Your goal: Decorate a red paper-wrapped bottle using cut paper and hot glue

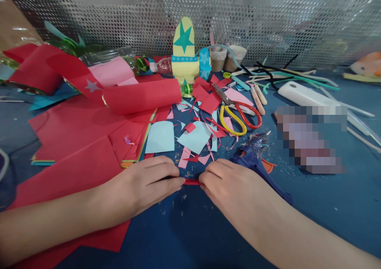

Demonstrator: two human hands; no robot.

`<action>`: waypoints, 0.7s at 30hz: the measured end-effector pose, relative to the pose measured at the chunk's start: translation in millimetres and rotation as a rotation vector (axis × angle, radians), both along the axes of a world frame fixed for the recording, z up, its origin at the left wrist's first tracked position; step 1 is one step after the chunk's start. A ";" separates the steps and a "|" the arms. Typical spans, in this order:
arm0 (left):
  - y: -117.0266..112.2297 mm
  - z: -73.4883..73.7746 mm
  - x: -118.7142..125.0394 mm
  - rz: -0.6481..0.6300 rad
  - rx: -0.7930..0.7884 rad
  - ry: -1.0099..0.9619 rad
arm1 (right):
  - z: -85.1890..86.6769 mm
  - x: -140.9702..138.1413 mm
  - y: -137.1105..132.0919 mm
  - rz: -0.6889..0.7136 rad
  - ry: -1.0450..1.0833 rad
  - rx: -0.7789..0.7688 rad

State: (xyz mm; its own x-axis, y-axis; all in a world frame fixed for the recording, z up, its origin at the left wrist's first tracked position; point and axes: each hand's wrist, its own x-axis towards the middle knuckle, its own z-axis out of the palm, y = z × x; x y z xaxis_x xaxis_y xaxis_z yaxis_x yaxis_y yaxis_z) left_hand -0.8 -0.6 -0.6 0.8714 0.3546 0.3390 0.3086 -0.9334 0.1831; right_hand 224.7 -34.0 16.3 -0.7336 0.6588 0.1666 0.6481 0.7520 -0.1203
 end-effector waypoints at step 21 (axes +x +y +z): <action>3.7 20.8 -8.5 -0.032 0.546 -0.096 | 11.2 -8.3 -3.7 -0.184 0.317 0.006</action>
State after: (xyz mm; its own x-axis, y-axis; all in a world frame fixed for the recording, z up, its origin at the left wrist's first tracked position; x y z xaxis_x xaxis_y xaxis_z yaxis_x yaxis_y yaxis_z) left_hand -9.3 3.1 20.2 0.8351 0.0787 0.5444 0.2839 -0.9094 -0.3041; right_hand 216.4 -37.6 27.5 -0.5139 0.7735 0.3709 0.7040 0.6274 -0.3329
